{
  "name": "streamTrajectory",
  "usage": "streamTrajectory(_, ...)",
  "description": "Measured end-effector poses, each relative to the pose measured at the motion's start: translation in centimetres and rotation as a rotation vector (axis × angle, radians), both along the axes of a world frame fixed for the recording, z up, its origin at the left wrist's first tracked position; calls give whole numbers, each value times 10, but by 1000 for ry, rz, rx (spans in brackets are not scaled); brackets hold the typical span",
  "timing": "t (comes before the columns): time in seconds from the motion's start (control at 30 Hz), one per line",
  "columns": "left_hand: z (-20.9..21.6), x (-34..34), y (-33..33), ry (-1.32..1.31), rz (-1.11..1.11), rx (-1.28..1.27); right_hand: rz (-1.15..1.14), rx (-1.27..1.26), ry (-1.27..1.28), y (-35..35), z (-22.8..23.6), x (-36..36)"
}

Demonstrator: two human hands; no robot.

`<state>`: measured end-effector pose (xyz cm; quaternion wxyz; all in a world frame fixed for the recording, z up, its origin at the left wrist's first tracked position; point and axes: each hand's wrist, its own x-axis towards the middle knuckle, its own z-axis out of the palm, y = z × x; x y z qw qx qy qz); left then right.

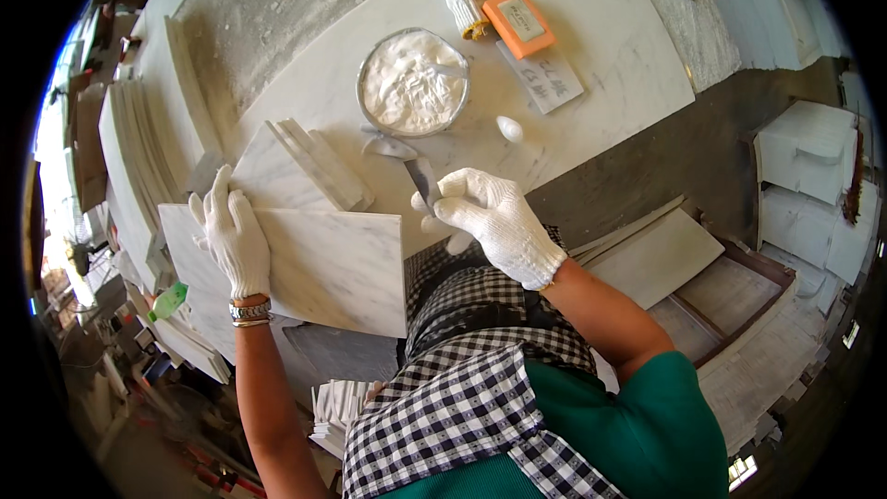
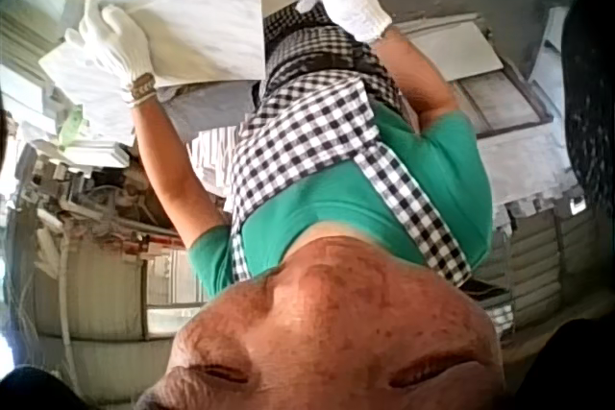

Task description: The person applies a white paste to the edges of a marble tile using a metal scraper, then smooths the edges with an orange block. The person repeats this process on multiple tiles, handling them one at a time.

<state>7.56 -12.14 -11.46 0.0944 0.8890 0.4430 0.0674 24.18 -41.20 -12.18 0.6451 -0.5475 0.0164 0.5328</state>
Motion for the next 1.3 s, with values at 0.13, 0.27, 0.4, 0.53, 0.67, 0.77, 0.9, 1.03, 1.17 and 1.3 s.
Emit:
streamTrajectory(0.13,2,2,1,29,3,-15,-35,117,105,14,-20,-19)
streamTrajectory(0.27,0,0,2,27,5,-4,-36,91,-45,13,-14,-21)
streamTrajectory(0.4,0,0,1,23,-1,-6,-93,-8,-360,7,-8,-32)
streamTrajectory(0.53,1,0,0,20,-26,18,-167,-29,-495,3,-9,-49)
streamTrajectory(0.67,2,3,-1,15,-46,45,-182,-54,-525,4,-5,-62)
streamTrajectory(0.77,4,2,1,-1,-105,87,-238,-59,-531,9,3,-68)
streamTrajectory(0.9,5,1,0,10,-286,74,-330,-85,-671,17,1,-81)
streamTrajectory(1.03,6,0,-2,42,-509,92,-418,-160,-735,24,2,-94)
streamTrajectory(1.17,20,5,-8,156,-988,55,-466,-279,-826,31,13,-102)
streamTrajectory(1.3,23,7,-8,171,-1058,-29,-456,-400,-904,37,21,-107)
